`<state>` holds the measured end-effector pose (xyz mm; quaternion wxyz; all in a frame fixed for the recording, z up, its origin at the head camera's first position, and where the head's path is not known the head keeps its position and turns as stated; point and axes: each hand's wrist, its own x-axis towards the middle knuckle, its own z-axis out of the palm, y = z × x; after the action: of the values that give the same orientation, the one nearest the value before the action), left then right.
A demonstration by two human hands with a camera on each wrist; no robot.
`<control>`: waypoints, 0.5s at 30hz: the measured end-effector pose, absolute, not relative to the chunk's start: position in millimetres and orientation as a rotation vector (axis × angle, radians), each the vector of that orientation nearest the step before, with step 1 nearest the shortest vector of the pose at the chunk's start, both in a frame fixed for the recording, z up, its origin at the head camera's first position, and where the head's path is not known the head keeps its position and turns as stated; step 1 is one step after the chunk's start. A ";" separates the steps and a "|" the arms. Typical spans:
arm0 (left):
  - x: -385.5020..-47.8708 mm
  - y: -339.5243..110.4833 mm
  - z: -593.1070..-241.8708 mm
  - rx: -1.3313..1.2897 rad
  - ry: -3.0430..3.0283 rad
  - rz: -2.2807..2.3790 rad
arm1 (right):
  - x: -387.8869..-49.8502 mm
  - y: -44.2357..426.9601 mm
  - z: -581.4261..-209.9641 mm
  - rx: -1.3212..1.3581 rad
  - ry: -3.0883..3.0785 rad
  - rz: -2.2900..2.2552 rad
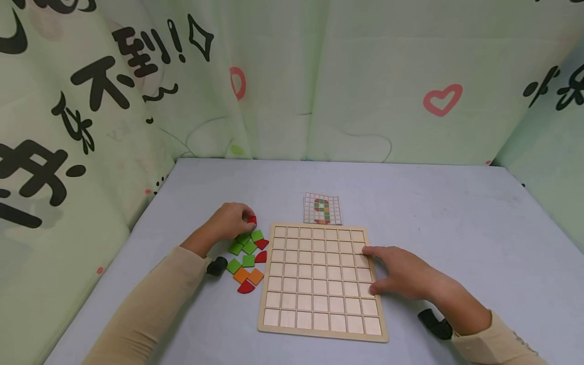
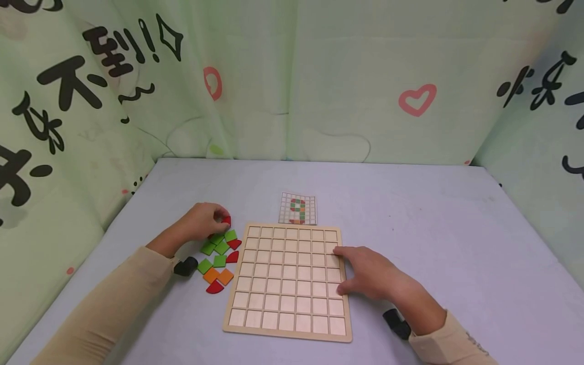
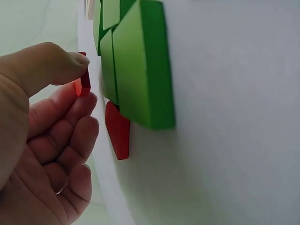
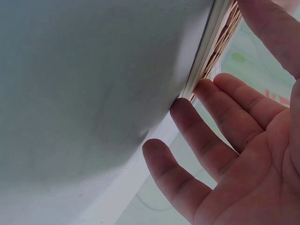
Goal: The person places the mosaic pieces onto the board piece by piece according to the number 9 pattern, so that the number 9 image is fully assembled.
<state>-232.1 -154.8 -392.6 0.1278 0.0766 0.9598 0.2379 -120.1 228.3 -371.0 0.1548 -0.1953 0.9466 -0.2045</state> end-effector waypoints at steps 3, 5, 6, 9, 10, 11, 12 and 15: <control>-231.9 -155.4 -392.5 0.235 2.795 0.694 | -120.4 228.4 -370.7 -0.561 2.711 -0.579; -231.7 -155.6 -392.0 0.243 2.794 0.699 | -120.5 228.5 -370.6 -0.558 2.711 -0.575; -231.6 -155.7 -391.7 0.245 2.792 0.701 | -120.8 228.5 -370.8 -0.562 2.712 -0.572; -231.2 -155.6 -390.5 0.247 2.788 0.707 | -121.3 229.0 -371.3 -0.565 2.712 -0.576; -230.8 -155.4 -389.8 0.246 2.785 0.710 | -121.4 229.2 -371.5 -0.567 2.713 -0.576; -230.5 -155.1 -389.1 0.245 2.785 0.711 | -121.6 229.4 -371.7 -0.574 2.714 -0.575; -229.9 -154.8 -388.5 0.245 2.786 0.711 | -121.8 229.5 -371.9 -0.578 2.715 -0.573; -227.8 -153.4 -386.6 0.253 2.789 0.713 | -121.3 229.2 -371.6 -0.573 2.715 -0.573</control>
<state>-227.8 -153.4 -386.6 0.1256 0.0869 0.9574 0.2449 -121.3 229.2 -371.6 0.1536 -0.1998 0.9469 -0.1997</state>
